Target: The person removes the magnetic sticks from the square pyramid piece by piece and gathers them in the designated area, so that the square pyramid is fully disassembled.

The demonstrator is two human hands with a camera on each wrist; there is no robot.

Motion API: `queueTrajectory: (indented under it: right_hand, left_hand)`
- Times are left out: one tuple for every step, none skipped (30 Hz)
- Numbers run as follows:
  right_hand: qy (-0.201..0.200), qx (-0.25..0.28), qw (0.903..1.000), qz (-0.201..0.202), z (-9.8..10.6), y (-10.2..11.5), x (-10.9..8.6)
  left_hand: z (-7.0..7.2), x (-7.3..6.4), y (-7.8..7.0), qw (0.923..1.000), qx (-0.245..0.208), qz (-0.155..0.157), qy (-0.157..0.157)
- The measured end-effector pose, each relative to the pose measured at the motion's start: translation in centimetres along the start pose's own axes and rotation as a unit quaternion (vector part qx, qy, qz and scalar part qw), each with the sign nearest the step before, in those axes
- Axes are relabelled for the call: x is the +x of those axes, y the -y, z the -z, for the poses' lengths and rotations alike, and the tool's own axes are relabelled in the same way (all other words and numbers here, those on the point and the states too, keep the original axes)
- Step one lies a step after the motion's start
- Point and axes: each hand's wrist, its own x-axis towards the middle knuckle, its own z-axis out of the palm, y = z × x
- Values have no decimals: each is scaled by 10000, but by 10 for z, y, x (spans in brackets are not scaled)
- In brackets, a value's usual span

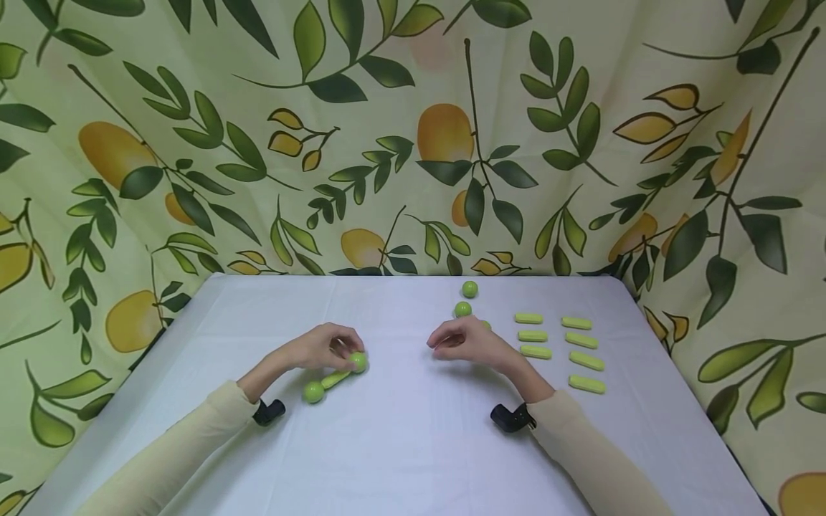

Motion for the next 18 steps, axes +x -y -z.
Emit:
queueTrajectory:
  right_hand:
    - [17,1,10000,-4,-3,0,4]
    - [38,19,10000,-10,-6,-1,7]
    - [64,48,10000,-12,-9,-1,11]
    - [93,75,9999,-30,-12,-1,15]
    - [131,96,9999,-36,-15,-1,18]
    - [169,93,9998,-34,-18,-1,22]
    - [208,77,9997,-27,-21,-2,25]
    - [255,87,9996,-8,-24,-2,28]
    - [303,91,9995,17,-27,-2,32]
    - [347,61,9994,38,-30,-2,35]
    - [381,32,9993,51,-32,-2,38]
    - [408,23,9991,65,-35,-2,42]
    - [438,26,9990,77,-38,-2,45]
    - [474,41,9988,83,-41,-1,48]
    - [517,53,9986,77,-43,-1,51]
    - [562,60,9984,66,-46,0,54]
    - [608,84,9981,60,-49,0,56]
    - [660,119,9977,53,-51,1,59]
  left_hand:
    - [0,0,0,10000,-34,35,10]
    - [0,0,0,9999,-72,74,24]
    - [0,0,1,9999,-107,101,36]
    - [-1,0,1,9998,-120,139,53]
    - [-1,0,1,9998,-125,129,77]
    - [-1,0,1,9998,-118,95,97]
    - [-1,0,1,9999,-107,45,116]
    - [0,0,2,9998,-102,-17,139]
    - [0,1,3,9998,-102,-91,162]
    - [0,1,4,9996,-101,-158,191]
    - [1,1,5,9995,-115,-211,213]
    - [1,1,6,9993,-132,-255,230]
    - [2,1,7,9992,-156,-277,249]
    - [2,1,7,9990,-182,-290,272]
    - [2,0,8,9989,-206,-302,297]
    - [2,0,8,9988,-230,-302,314]
    - [3,0,9,9988,-252,-280,326]
    - [3,-1,10,9987,-283,-267,342]
